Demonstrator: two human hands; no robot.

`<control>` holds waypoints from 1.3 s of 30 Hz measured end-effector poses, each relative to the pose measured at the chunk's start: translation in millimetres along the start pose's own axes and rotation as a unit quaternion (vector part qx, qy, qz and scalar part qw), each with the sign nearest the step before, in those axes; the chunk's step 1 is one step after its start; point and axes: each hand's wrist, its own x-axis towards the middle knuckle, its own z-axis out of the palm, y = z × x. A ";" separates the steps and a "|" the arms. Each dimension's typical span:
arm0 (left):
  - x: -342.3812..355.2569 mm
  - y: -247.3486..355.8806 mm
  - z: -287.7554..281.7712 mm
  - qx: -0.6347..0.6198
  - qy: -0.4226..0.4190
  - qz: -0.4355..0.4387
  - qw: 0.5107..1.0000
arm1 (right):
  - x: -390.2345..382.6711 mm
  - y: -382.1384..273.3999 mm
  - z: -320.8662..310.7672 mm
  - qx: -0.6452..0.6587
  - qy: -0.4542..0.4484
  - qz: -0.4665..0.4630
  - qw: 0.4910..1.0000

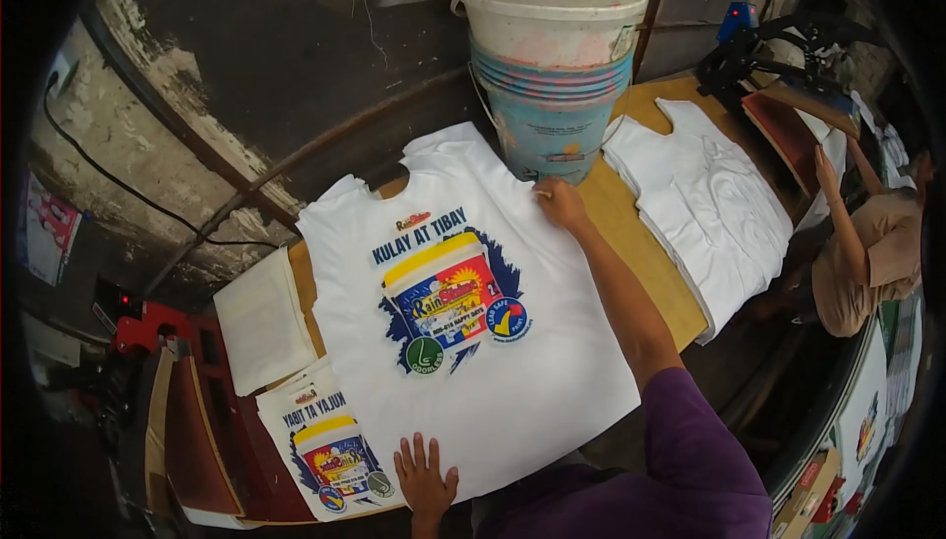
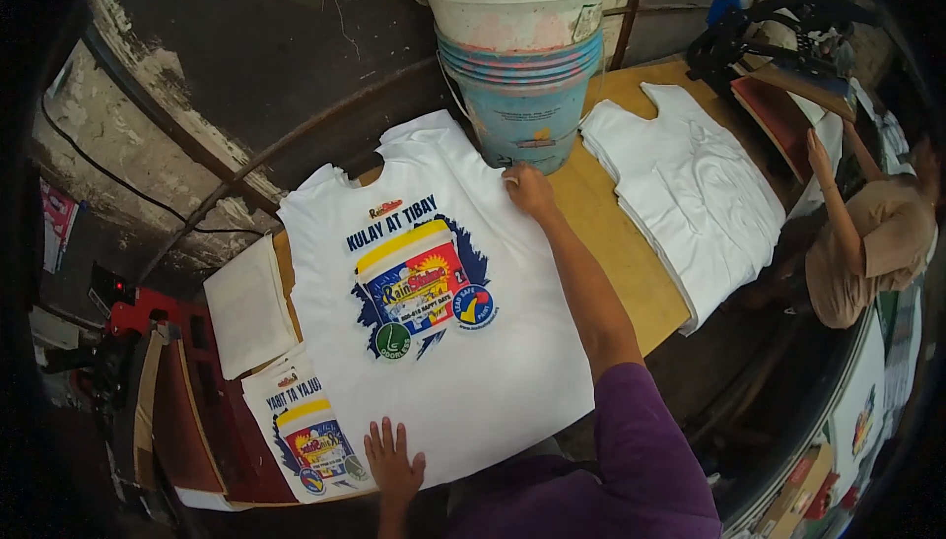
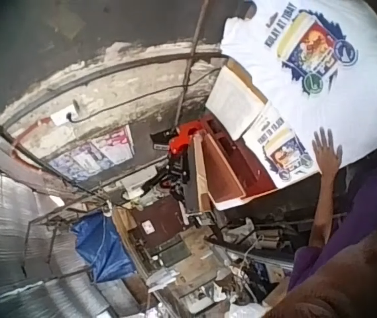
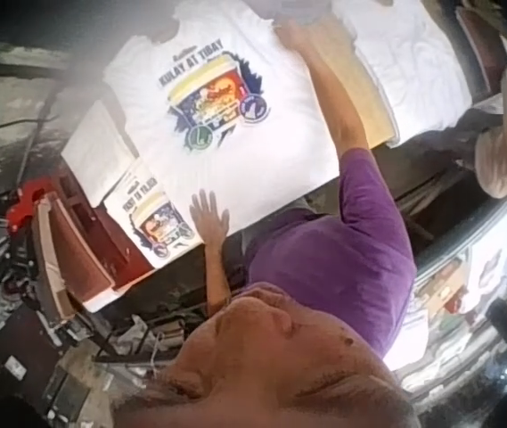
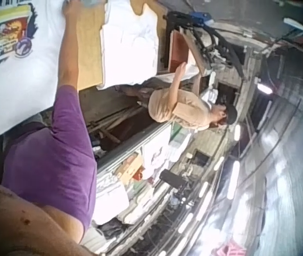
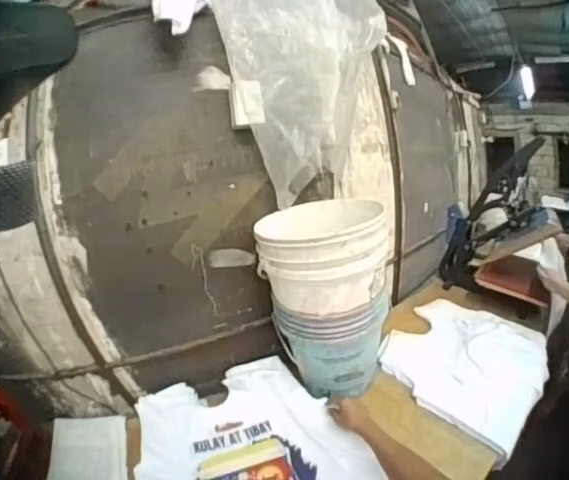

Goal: Printing colorful designs onto white t-shirts using a commercial heat press machine.

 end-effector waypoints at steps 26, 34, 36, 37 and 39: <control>3.8 8.4 -7.1 -0.030 -0.019 -0.042 0.998 | 37.5 -68.0 57.5 -0.004 0.022 -0.248 0.968; 7.6 13.2 -12.7 -0.058 -0.052 -0.058 0.995 | 160.3 -67.3 125.0 -0.282 -0.177 -0.068 0.940; 9.8 11.3 -9.9 -0.059 -0.054 -0.060 0.995 | 180.8 -60.1 137.5 -0.265 -0.078 -0.018 0.961; 12.8 9.6 -7.2 -0.063 -0.056 -0.053 0.995 | 184.3 -45.0 142.7 -0.250 0.000 -0.016 0.968; 10.2 8.5 -8.7 -0.053 -0.063 -0.067 0.994 | 181.6 -59.9 144.9 -0.207 0.030 -0.060 0.976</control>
